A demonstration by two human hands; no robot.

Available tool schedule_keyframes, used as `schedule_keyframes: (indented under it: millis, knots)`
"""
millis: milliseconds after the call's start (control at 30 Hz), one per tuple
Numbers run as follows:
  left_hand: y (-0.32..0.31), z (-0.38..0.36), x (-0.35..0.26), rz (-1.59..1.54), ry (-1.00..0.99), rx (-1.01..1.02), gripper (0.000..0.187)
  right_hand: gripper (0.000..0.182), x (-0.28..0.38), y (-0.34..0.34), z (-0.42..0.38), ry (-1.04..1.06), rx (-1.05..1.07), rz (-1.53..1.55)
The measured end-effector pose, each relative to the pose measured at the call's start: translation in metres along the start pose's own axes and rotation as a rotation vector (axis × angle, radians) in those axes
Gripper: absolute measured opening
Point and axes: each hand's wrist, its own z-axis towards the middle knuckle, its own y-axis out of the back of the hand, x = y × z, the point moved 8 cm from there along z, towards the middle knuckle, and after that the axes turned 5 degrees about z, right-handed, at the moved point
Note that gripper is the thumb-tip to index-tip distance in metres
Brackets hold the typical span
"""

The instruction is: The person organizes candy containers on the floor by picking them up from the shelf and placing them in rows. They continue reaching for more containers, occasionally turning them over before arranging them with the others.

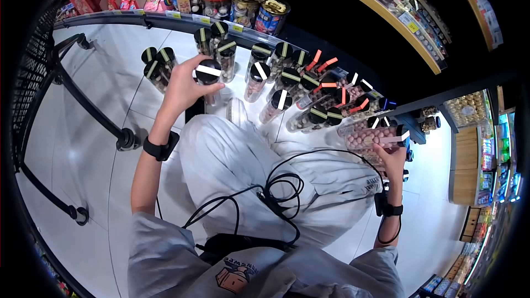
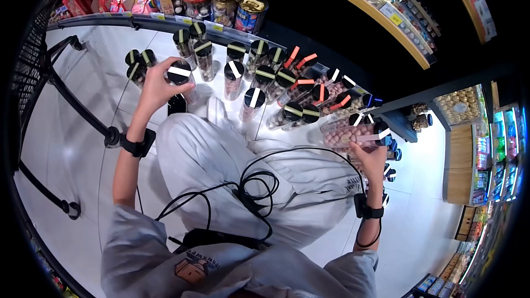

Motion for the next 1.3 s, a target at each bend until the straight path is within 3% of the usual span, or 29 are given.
schedule_keyframes:
  millis: [67, 100, 167, 300, 367, 700, 900, 933, 1300]
  knots:
    - [-0.006, -0.001, 0.008, -0.011, 0.035, 0.011, 0.055, 0.049, -0.011, 0.011, 0.004, 0.078, -0.145, 0.144]
    - [-0.009, 0.0, 0.007, 0.005, -0.071, 0.002, 0.052, 0.049, -0.013, 0.014, 0.006, 0.079, -0.147, 0.141]
    - [-0.02, -0.003, 0.019, 0.001, -0.068, 0.073, 0.052, 0.049, -0.03, 0.017, 0.009, -0.062, -0.169, 0.167]
    - [-0.034, -0.003, 0.027, 0.003, -0.095, 0.155, 0.051, 0.049, -0.019, -0.006, 0.015, -0.059, -0.047, -0.01]
    - [-0.037, -0.002, 0.028, 0.011, -0.132, 0.157, 0.051, 0.05, -0.006, -0.028, 0.02, 0.021, 0.017, 0.079]
    - [-0.048, -0.003, 0.036, -0.006, -0.114, 0.251, 0.047, 0.053, -0.014, -0.072, 0.04, -0.012, 0.144, -0.11]
    - [-0.047, 0.0, 0.033, 0.029, -0.093, 0.314, 0.049, 0.062, -0.009, -0.086, 0.043, 0.09, 0.16, -0.25]
    - [-0.047, 0.0, 0.03, 0.02, -0.116, 0.307, 0.048, 0.064, -0.007, -0.087, 0.042, 0.217, 0.137, -0.392]
    - [-0.049, -0.007, 0.02, 0.034, -0.155, 0.348, 0.055, 0.063, -0.024, -0.089, 0.041, 0.123, 0.219, -0.345]
